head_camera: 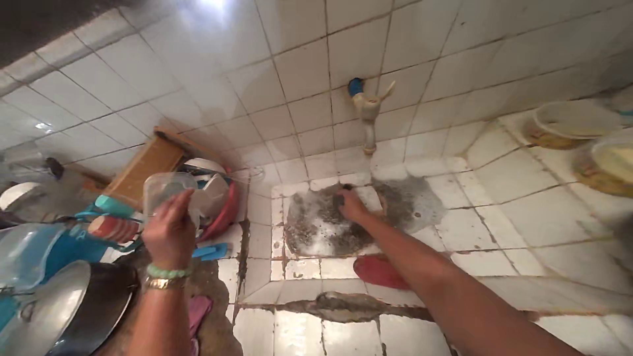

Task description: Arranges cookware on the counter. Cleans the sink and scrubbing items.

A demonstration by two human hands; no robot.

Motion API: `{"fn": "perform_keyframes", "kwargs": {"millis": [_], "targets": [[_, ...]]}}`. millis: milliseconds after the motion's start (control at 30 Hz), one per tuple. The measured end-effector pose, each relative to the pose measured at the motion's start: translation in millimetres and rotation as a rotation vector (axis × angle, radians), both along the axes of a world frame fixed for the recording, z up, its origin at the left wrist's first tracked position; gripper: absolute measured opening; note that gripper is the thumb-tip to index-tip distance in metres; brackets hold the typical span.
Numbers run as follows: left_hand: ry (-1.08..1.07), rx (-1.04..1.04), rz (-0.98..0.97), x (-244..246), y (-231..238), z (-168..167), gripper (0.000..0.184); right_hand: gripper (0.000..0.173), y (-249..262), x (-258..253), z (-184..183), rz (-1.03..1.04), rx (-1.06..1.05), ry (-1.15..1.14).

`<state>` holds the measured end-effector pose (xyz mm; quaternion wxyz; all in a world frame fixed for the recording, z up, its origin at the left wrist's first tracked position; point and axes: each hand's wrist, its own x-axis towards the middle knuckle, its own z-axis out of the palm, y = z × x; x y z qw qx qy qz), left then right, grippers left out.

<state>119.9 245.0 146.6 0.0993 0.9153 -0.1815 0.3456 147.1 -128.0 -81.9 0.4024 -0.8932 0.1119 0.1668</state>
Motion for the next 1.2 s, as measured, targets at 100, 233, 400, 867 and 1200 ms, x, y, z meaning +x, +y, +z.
{"fn": "perform_keyframes", "kwargs": {"millis": [100, 233, 400, 867, 1200], "targets": [[0.069, 0.039, 0.076, 13, -6, -24, 0.031, 0.052, -32, 5, 35, -0.213, 0.071, -0.039], [0.184, 0.088, 0.286, 31, -21, -39, 0.036, 0.053, -56, -6, 91, -0.312, 0.115, -0.350], [0.364, 0.096, 0.424, 44, -36, -29, 0.050, 0.042, -64, -45, 68, -0.077, -0.111, -0.343], [0.460, 0.153, 0.404, 46, -30, -18, 0.053, 0.039, -290, -42, 113, -0.469, -0.564, -0.465], [0.110, 0.165, 0.051, 13, -39, -45, 0.040, 0.033, -231, -47, 55, 0.189, -0.308, -0.084]]}}
